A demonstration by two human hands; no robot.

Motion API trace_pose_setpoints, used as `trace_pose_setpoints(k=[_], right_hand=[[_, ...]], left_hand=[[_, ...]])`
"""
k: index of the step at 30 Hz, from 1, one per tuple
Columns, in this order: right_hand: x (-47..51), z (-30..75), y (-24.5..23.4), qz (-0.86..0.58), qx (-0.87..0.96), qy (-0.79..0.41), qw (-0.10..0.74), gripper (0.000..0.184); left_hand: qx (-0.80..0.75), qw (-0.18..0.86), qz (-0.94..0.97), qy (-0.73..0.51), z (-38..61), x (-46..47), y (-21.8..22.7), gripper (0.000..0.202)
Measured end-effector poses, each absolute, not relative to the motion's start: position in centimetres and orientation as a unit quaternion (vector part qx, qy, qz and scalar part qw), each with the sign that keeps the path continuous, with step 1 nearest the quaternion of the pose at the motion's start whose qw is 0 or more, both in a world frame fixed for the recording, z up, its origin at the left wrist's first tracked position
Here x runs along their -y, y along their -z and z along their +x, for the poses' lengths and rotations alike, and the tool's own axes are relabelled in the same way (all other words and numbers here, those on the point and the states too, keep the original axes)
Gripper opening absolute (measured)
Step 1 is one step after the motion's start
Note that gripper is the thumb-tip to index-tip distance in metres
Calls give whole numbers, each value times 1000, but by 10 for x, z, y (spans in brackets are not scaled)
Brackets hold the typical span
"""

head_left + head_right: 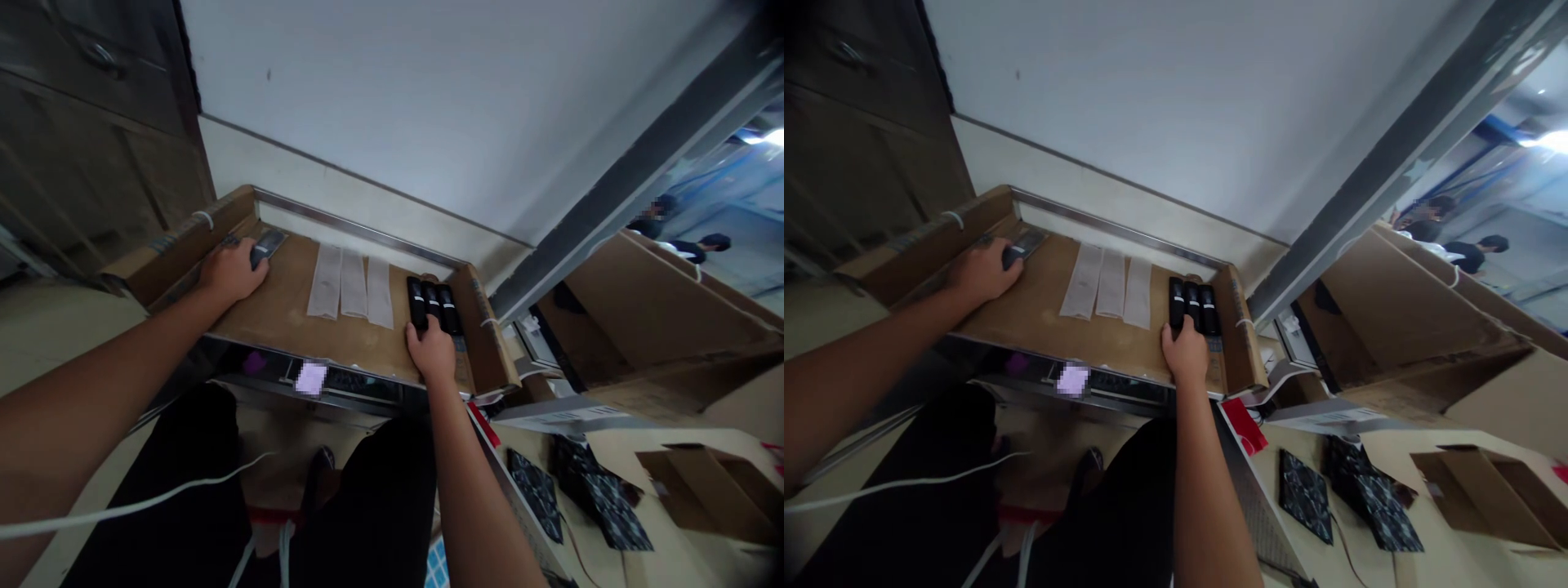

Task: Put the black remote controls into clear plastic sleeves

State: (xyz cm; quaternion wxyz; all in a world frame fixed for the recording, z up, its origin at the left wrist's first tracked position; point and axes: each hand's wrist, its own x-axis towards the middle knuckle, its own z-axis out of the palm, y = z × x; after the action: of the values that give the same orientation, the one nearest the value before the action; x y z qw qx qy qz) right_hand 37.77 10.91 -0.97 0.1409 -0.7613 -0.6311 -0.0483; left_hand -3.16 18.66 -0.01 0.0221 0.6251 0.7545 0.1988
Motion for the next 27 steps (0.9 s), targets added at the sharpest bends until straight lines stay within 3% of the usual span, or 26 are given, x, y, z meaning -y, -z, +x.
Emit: trace_pose_setpoints(k=[27], right_hand=[[-123, 362, 6, -828, 543, 79, 116, 57]], left_hand=[[-777, 23, 586, -228, -37, -183, 6, 46]])
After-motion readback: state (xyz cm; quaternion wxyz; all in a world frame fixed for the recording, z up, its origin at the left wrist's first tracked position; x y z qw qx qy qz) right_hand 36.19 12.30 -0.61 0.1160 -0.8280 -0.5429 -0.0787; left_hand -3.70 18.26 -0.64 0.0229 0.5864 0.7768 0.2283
